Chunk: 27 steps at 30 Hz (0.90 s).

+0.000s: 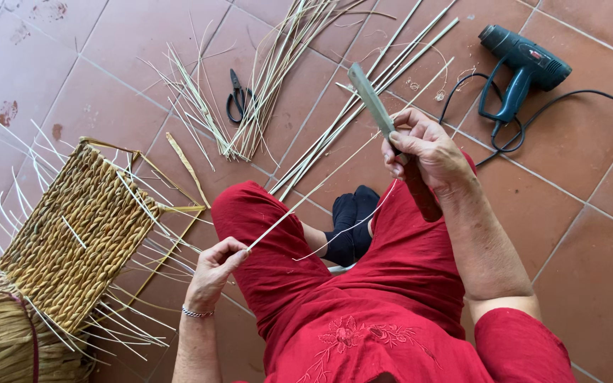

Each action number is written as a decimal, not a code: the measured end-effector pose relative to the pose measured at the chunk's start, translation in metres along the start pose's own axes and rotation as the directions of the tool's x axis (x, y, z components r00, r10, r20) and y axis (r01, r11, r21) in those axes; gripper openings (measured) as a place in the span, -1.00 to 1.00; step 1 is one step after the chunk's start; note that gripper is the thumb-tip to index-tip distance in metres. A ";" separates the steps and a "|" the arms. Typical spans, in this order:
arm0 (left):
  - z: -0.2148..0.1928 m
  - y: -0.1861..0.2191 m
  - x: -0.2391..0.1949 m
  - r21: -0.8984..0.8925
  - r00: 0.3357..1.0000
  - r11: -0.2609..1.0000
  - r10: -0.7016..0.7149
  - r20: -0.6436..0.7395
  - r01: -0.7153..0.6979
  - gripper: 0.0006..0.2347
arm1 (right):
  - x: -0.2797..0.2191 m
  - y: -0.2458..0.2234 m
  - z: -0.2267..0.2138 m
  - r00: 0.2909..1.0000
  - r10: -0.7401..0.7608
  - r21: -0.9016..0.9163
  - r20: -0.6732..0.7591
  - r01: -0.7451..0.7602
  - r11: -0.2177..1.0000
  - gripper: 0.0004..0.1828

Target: The person sits on the floor and uses a knife to shave and smooth thin bamboo strips. They repeatedly hold the strips against their leg and run the knife along them to remove splinters and create a smooth surface.

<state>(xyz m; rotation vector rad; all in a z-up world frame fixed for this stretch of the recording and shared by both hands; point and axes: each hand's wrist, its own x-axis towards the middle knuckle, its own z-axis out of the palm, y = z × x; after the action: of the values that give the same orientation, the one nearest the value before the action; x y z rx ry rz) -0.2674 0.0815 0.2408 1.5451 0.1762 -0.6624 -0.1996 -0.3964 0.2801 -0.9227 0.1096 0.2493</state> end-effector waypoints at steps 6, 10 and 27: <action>-0.028 -0.012 -0.003 0.025 1.000 1.000 -0.009 -0.021 0.010 -0.94 | 0.004 -0.013 -0.020 0.999 -0.047 0.043 -0.012 0.048 0.998 -0.81; -0.039 -0.011 -0.001 0.065 0.999 0.998 0.016 -0.030 -0.014 -0.93 | 0.003 -0.027 -0.045 0.975 -0.170 -0.129 -0.139 0.153 0.980 -0.85; 0.034 0.146 0.092 0.672 0.202 0.288 0.958 -0.205 -0.683 -0.96 | 0.014 0.044 -0.007 1.000 -0.021 0.534 0.007 0.014 0.845 -0.60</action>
<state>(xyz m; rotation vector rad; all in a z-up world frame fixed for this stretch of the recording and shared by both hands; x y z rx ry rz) -0.1299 0.0070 0.3220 1.9284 -0.4474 0.8329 -0.1977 -0.3748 0.2392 -0.3618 0.1494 0.1918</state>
